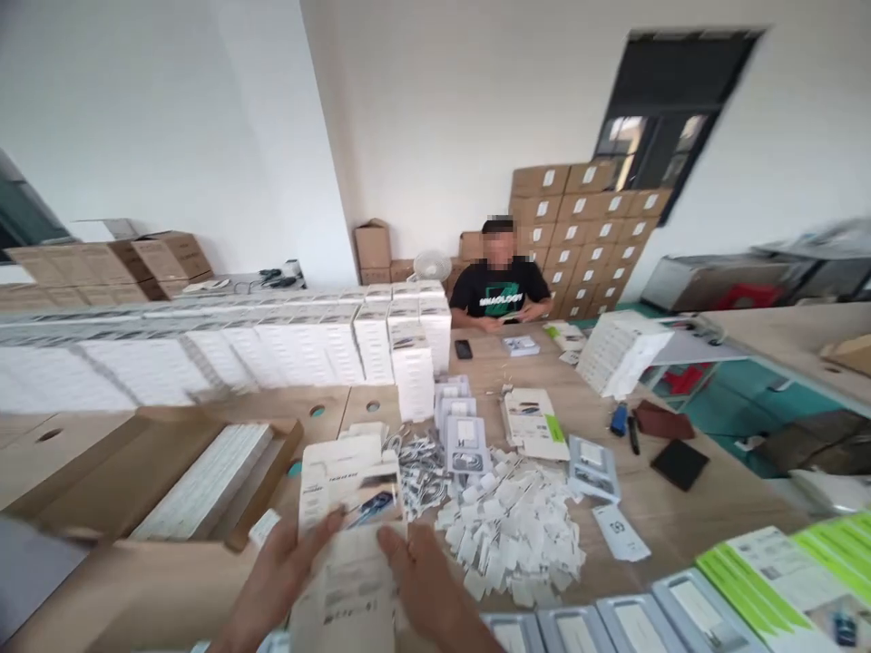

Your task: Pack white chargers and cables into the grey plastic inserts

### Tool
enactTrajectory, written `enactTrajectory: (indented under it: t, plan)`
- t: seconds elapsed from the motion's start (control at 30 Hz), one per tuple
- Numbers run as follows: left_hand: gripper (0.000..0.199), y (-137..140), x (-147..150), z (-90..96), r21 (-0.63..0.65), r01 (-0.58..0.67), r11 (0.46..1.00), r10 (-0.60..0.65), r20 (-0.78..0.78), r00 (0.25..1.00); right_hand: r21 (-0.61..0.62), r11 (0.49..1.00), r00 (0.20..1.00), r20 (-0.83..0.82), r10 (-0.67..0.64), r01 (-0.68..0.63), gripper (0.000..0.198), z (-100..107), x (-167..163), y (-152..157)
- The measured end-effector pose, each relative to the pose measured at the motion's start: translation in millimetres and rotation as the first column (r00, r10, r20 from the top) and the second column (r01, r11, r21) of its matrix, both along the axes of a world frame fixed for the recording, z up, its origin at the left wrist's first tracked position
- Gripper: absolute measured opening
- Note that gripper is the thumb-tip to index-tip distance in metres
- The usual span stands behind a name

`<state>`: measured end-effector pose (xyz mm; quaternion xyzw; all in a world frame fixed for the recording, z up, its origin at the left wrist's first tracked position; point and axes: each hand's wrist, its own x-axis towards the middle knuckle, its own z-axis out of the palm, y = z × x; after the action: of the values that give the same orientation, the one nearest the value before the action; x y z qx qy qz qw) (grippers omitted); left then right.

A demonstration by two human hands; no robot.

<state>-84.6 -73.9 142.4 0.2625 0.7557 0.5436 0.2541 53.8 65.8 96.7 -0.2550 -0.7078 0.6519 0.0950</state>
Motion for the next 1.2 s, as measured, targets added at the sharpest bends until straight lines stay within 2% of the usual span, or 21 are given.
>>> enactTrajectory:
  t: [0.1, 0.17, 0.27, 0.37, 0.43, 0.53, 0.63, 0.73, 0.83, 0.9, 1.07, 1.2]
  plan:
    - [0.08, 4.0, -3.5, -12.4, 0.106, -0.224, 0.969, 0.227, -0.015, 0.974, -0.025, 0.999, 0.998, 0.049, -0.036, 0.037, 0.055, -24.0, -0.2, -1.5]
    - [0.09, 4.9, -2.9, -17.4, 0.192, -0.305, 0.933, 0.302, 0.044, 0.952, -0.058, 0.998, 0.998, 0.048, -0.028, 0.031, 0.057, -29.0, -0.1, 1.6]
    - [0.089, 2.0, 5.5, -10.2, 0.269, -0.236, 0.934, 0.216, 0.102, 0.971, -0.182, 0.983, 0.994, -0.104, -0.023, 0.004, 0.064, -11.5, 2.5, 7.4]
    - [0.088, 2.7, 13.4, 6.3, 0.352, -0.122, 0.928, 0.083, 0.125, 0.989, -0.266, 0.955, 0.945, -0.326, 0.037, -0.129, 0.077, 17.1, 3.2, 16.5]
    - [0.086, 4.9, 13.7, 13.0, 0.409, -0.095, 0.908, 0.029, 0.164, 0.986, -0.258, 0.953, 0.943, -0.327, 0.067, -0.157, 0.076, 31.4, 2.9, 23.2]
    - [0.065, 2.2, 11.4, 14.2, 0.418, -0.071, 0.906, 0.005, 0.157, 0.988, -0.236, 0.956, 0.949, -0.301, 0.095, -0.171, 0.072, 43.9, 5.7, 27.0]
    - [0.042, -5.3, 9.0, 9.9, 0.38, -0.038, 0.924, 0.007, 0.083, 0.997, -0.212, 0.963, 0.95, -0.297, 0.099, -0.166, 0.067, 48.4, 7.6, 22.3]
    - [0.027, -9.3, 4.8, 6.1, 0.389, -0.012, 0.921, 0.006, 0.018, 1.0, -0.201, 0.971, 0.947, -0.316, 0.063, -0.132, 0.051, 47.4, 3.5, 14.5]
    - [0.025, -10.6, -1.0, 7.2, 0.411, -0.037, 0.911, 0.01, 0.067, 0.998, -0.159, 0.982, 0.942, -0.333, 0.045, -0.103, 0.038, 44.7, -1.3, 10.4]
    - [0.026, -12.9, -4.7, 10.9, 0.402, -0.018, 0.915, -0.041, 0.136, 0.99, -0.098, 0.992, 0.955, -0.291, 0.05, -0.081, 0.032, 44.2, -2.9, 12.6]
    - [0.022, -19.9, -8.1, 25.1, 0.341, 0.182, 0.922, -0.256, 0.188, 0.948, -0.036, 0.999, 0.964, -0.264, -0.02, 0.011, 0.041, 50.2, -6.3, 28.2]
    - [0.023, -17.6, -7.2, 31.1, 0.315, 0.241, 0.918, -0.306, 0.176, 0.936, 0.067, 0.998, 0.966, -0.26, 0.001, 0.017, 0.032, 54.7, -8.4, 33.5]
